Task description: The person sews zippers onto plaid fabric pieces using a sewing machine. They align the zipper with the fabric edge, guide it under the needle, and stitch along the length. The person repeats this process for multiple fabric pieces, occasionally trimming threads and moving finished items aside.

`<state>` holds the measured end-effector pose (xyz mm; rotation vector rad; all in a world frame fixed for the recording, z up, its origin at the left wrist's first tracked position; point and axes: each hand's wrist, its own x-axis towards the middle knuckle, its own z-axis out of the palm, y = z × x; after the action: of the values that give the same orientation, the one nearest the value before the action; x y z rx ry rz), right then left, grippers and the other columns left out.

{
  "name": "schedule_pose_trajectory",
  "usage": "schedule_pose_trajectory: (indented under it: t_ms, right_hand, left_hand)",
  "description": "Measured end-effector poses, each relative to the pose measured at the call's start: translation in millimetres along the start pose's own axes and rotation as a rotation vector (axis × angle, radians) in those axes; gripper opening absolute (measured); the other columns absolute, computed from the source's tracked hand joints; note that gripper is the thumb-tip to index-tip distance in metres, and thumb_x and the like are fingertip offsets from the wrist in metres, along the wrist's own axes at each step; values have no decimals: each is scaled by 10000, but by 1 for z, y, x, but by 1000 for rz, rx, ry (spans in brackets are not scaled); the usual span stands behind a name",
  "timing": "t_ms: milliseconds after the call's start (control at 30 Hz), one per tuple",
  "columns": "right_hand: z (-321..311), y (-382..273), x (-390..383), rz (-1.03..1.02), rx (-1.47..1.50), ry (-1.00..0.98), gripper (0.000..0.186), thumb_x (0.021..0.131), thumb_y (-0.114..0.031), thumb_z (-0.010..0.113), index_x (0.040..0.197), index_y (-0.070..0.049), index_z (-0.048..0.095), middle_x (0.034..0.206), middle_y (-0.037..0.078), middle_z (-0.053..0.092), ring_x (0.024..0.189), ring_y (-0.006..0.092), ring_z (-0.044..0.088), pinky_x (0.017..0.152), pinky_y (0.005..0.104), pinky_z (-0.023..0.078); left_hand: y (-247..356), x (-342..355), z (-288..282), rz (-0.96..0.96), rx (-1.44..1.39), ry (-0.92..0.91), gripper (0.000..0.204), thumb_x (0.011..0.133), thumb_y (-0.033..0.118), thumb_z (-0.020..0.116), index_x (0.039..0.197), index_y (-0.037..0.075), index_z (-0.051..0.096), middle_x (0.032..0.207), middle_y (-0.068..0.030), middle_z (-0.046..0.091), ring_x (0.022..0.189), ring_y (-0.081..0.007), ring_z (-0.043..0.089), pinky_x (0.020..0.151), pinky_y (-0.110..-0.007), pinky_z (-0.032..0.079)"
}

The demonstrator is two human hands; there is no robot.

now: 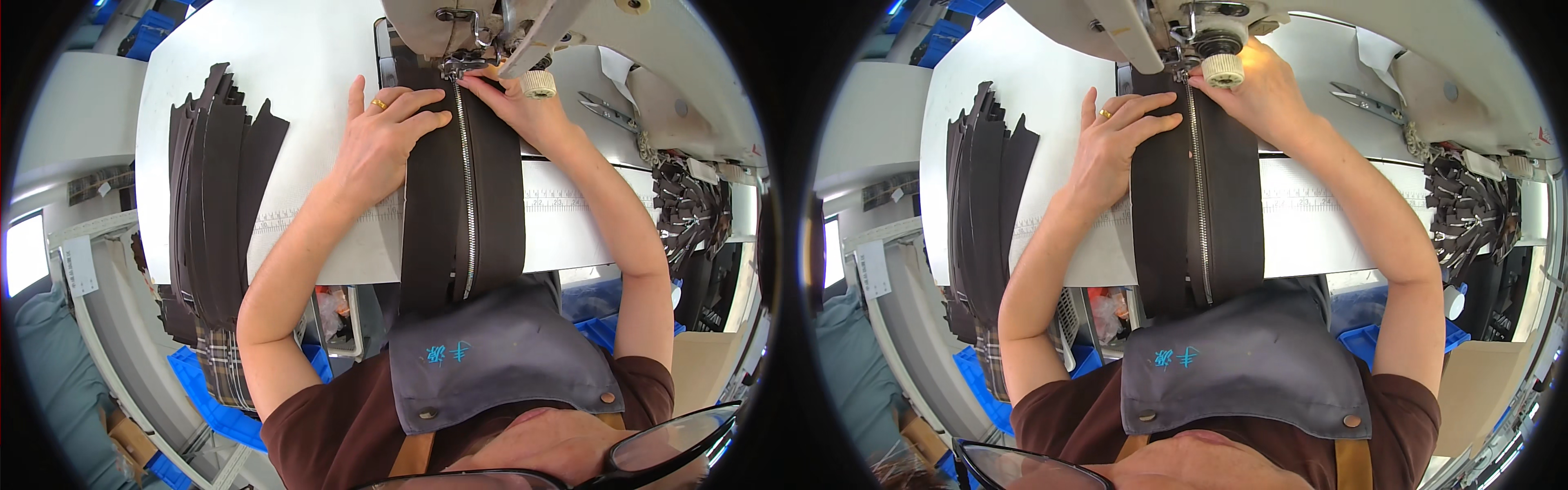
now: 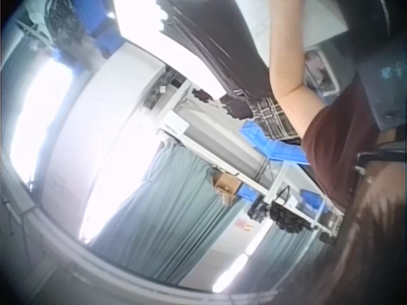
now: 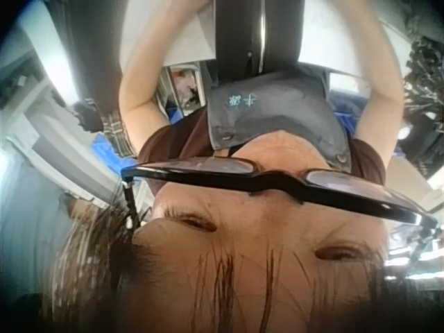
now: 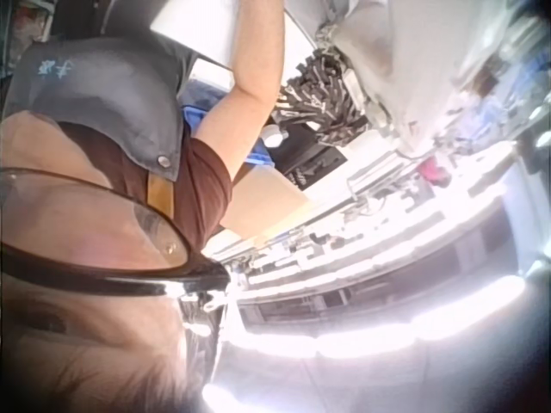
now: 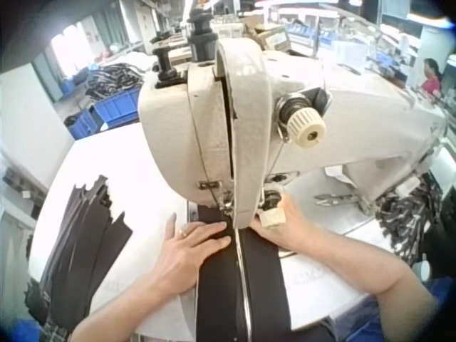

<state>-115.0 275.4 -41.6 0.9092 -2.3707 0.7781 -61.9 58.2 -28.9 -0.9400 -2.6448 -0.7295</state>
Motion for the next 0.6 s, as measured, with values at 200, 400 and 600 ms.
schedule_pose_trajectory:
  t_ms: [200, 400, 600]
  right_hand:
    - [2, 4, 4, 105, -108, -42, 136, 779, -210, 695, 822, -82, 675, 843, 84, 642, 820, 277, 595, 670, 364, 491]
    - [-27, -7, -14, -190, -30, -1, 308, 829, -41, 628, 1133, -89, 628, 795, 80, 652, 710, 252, 614, 618, 343, 480]
    - [-22, -6, -18, -206, -271, -53, 573, 729, -12, 591, 1265, -209, 553, 835, 46, 541, 765, 230, 560, 593, 345, 439]
  left_hand:
    - [-9, 11, 3, 18, 28, 36, 423, 727, -107, 512, 1049, 122, 663, 1213, -6, 594, 1103, -259, 537, 1048, -623, 198]
    - [-11, 9, 3, -9, 42, 16, 365, 767, -4, 539, 1075, 144, 668, 1229, 14, 597, 1120, -227, 532, 1077, -586, 154]
    - [-10, 10, 3, 4, 39, 24, 399, 749, -55, 527, 1067, 140, 669, 1225, 10, 598, 1118, -233, 533, 1064, -604, 174]
